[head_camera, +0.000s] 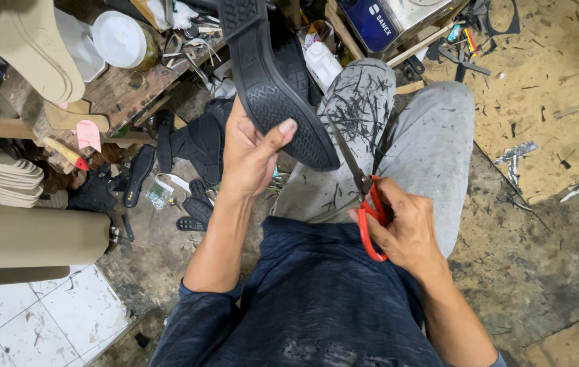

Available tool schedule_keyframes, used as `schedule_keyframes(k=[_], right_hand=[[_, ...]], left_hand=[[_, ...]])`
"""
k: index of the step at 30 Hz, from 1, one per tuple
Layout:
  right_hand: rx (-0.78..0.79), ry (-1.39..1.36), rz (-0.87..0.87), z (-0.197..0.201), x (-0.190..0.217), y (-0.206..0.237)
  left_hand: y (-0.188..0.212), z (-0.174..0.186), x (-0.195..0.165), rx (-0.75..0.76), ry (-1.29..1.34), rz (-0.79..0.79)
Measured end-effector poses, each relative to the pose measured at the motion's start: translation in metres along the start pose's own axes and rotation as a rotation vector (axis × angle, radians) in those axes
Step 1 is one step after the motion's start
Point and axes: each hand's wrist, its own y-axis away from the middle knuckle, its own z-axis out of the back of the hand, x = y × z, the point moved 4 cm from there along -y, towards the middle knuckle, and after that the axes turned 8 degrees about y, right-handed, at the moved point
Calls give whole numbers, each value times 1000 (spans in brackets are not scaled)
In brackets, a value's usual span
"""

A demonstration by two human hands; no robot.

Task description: The person trims the edges of black rubber shoe soles using red-handled shears. They hold each sole in one hand and cut along the perimeter, then place the trimmed sole aside and pick up another to repeat the process.

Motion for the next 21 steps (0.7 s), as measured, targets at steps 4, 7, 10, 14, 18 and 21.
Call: schedule_keyframes(k=[4, 7, 10, 14, 18, 21], right_hand=[[-24, 51, 51, 1, -1, 1], [-9, 60, -1, -1, -7, 0], [5, 59, -42, -2, -12, 1], [10, 23, -28, -2, -12, 2], [13, 47, -9, -2, -10, 1], [-6, 34, 31, -1, -7, -1]], left_hand=[[1, -12, -4, 111, -107, -59], [0, -16, -5, 143, -128, -90], [-3, -11, -2, 100, -59, -61], [-1, -6, 0, 89, -17, -32], [0, -4, 5, 84, 59, 29], [-1, -5, 7, 102, 85, 32]])
